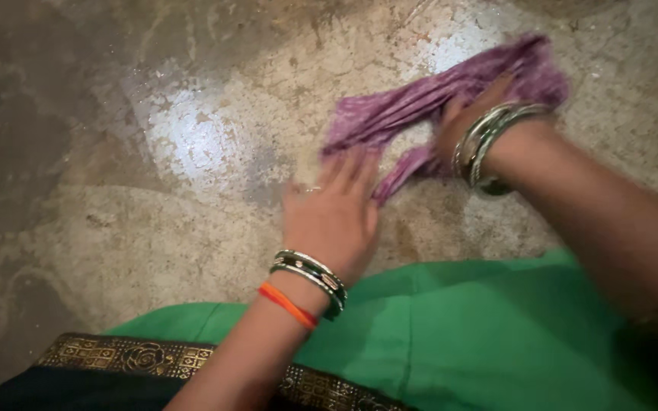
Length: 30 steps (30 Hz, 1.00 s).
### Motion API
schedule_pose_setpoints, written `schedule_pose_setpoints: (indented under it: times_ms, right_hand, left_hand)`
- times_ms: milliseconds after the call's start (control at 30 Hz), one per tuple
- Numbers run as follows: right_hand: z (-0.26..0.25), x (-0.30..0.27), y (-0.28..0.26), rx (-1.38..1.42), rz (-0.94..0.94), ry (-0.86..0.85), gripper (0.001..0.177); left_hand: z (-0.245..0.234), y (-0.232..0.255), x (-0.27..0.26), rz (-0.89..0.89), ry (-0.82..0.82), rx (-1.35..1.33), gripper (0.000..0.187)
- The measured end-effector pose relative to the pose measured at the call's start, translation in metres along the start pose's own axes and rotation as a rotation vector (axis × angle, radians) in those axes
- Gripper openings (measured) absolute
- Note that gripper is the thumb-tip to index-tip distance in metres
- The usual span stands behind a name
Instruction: The person cleans a concrete floor by hand using a purple patterned cloth.
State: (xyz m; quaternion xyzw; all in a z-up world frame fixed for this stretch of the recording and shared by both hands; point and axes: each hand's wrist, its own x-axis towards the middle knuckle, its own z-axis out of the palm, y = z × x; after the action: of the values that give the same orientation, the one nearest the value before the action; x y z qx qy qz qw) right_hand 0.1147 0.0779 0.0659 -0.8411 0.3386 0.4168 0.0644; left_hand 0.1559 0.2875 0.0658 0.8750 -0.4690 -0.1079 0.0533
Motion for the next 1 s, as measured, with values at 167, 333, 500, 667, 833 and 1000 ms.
schedule_pose_setpoints:
  times_ms: [167, 333, 500, 667, 833, 1000]
  right_hand:
    - [-0.009, -0.021, 0.009, -0.395, -0.149, -0.119, 0.087]
    - [0.025, -0.090, -0.069, -0.350, -0.244, -0.069, 0.100]
    - [0.039, -0.098, -0.078, -0.375, -0.349, 0.024, 0.058]
    - [0.006, -0.009, 0.003, 0.154, -0.013, 0.084, 0.068]
    - [-0.013, 0.007, 0.031, -0.135, 0.011, 0.064, 0.101]
    - [0.006, -0.039, -0.032, -0.224, -0.147, 0.169, 0.074]
  left_hand:
    - [-0.005, 0.013, 0.002, 0.147, 0.046, -0.195, 0.060]
    - [-0.019, -0.019, 0.018, -0.154, 0.036, -0.178, 0.066]
    - [-0.008, -0.033, 0.023, -0.220, 0.125, -0.236, 0.066]
    - [0.011, -0.014, 0.012, -0.050, 0.035, -0.090, 0.068]
    - [0.009, 0.002, 0.002, 0.305, 0.009, -0.221, 0.061]
    - [-0.017, -0.007, 0.018, 0.055, -0.043, -0.289, 0.069]
